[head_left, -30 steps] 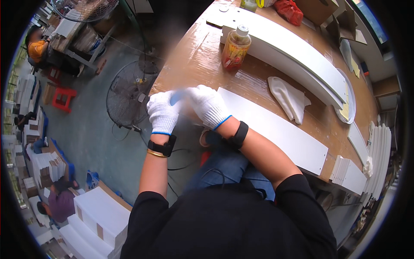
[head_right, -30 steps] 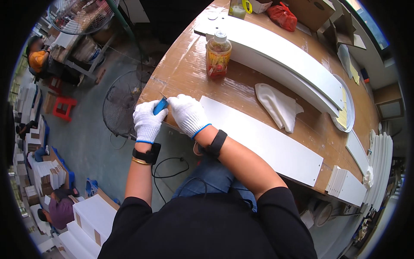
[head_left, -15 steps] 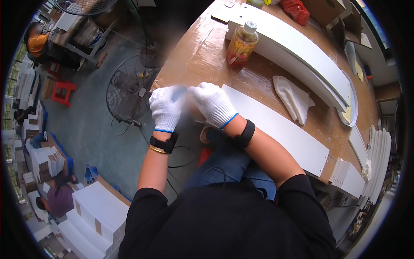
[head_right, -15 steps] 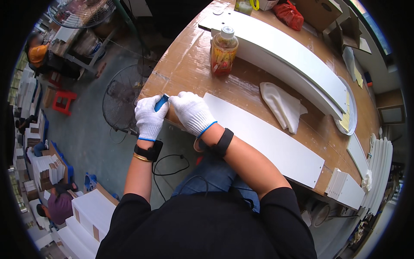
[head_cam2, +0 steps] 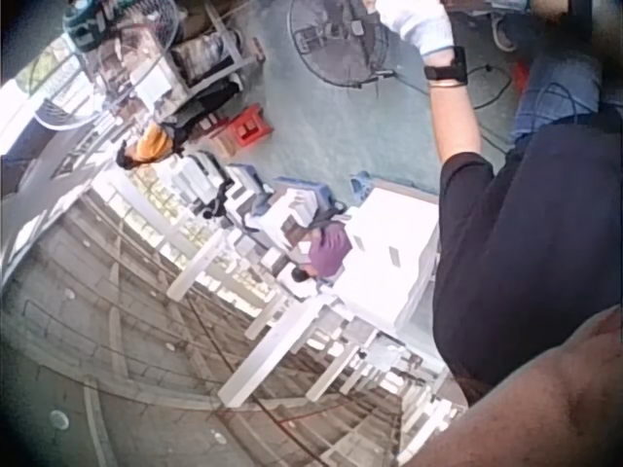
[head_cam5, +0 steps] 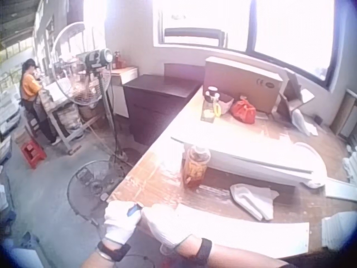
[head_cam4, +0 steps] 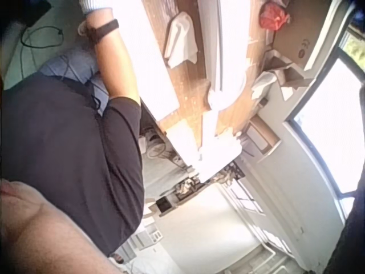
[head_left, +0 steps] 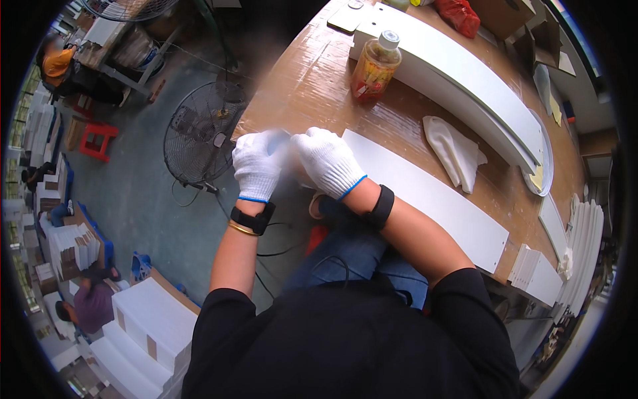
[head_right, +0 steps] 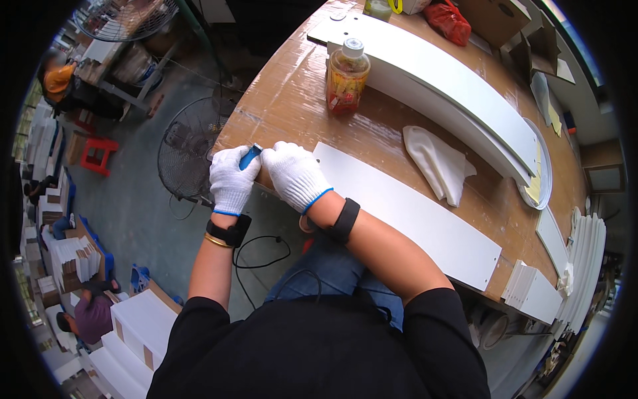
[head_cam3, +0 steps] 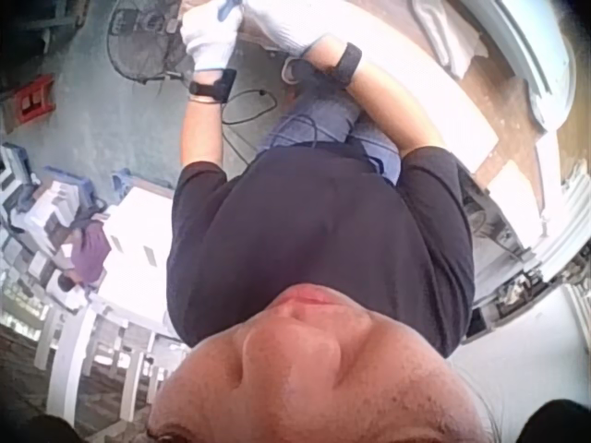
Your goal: Refurbishing white furniture panels by applying glue, scraping with a tool, and wiping with a cloth.
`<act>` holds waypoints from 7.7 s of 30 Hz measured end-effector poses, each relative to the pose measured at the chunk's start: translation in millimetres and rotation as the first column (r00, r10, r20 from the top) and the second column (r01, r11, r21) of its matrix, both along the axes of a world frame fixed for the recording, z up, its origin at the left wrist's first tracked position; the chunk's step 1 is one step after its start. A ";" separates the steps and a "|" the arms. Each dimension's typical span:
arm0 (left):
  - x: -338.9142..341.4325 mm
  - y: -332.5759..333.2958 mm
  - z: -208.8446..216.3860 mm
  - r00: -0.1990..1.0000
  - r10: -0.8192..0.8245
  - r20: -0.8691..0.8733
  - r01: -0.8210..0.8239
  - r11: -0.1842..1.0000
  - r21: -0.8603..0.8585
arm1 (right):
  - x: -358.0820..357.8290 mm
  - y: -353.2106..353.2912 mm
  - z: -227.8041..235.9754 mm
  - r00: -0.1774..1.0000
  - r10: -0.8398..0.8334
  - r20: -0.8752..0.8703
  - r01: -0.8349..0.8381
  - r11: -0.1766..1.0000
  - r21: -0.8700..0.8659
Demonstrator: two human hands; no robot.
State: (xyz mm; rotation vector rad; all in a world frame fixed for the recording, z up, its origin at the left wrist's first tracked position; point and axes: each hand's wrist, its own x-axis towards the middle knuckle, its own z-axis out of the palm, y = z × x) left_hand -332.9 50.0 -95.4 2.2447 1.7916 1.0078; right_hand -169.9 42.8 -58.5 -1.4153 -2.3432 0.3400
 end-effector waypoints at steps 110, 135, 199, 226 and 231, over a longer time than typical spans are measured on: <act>-13.9 -75.5 52.1 -0.334 -0.021 0.942 0.563 0.797 0.217 | -3.1 -35.6 100.6 0.812 0.112 -0.573 -0.322 0.904 -0.280; 73.5 -55.3 -0.7 0.888 -0.426 0.175 0.456 0.866 -0.207 | 410.7 -240.1 70.8 -0.012 -0.742 -0.670 0.833 0.363 -0.417; 105.6 -82.1 18.5 0.647 0.382 0.660 0.282 0.685 -0.672 | 714.1 -140.9 -0.6 0.022 -0.963 -0.270 0.951 0.103 -0.292; 69.4 -97.4 0.6 0.802 0.332 0.496 0.027 0.810 -0.586 | 307.9 -194.8 16.2 -0.243 -0.452 -0.858 0.073 0.874 -0.481; 96.2 -106.6 20.2 0.911 -0.177 -0.372 0.187 0.982 -0.010 | 233.7 -201.2 -14.7 -0.129 -0.557 -0.820 0.018 0.826 -0.564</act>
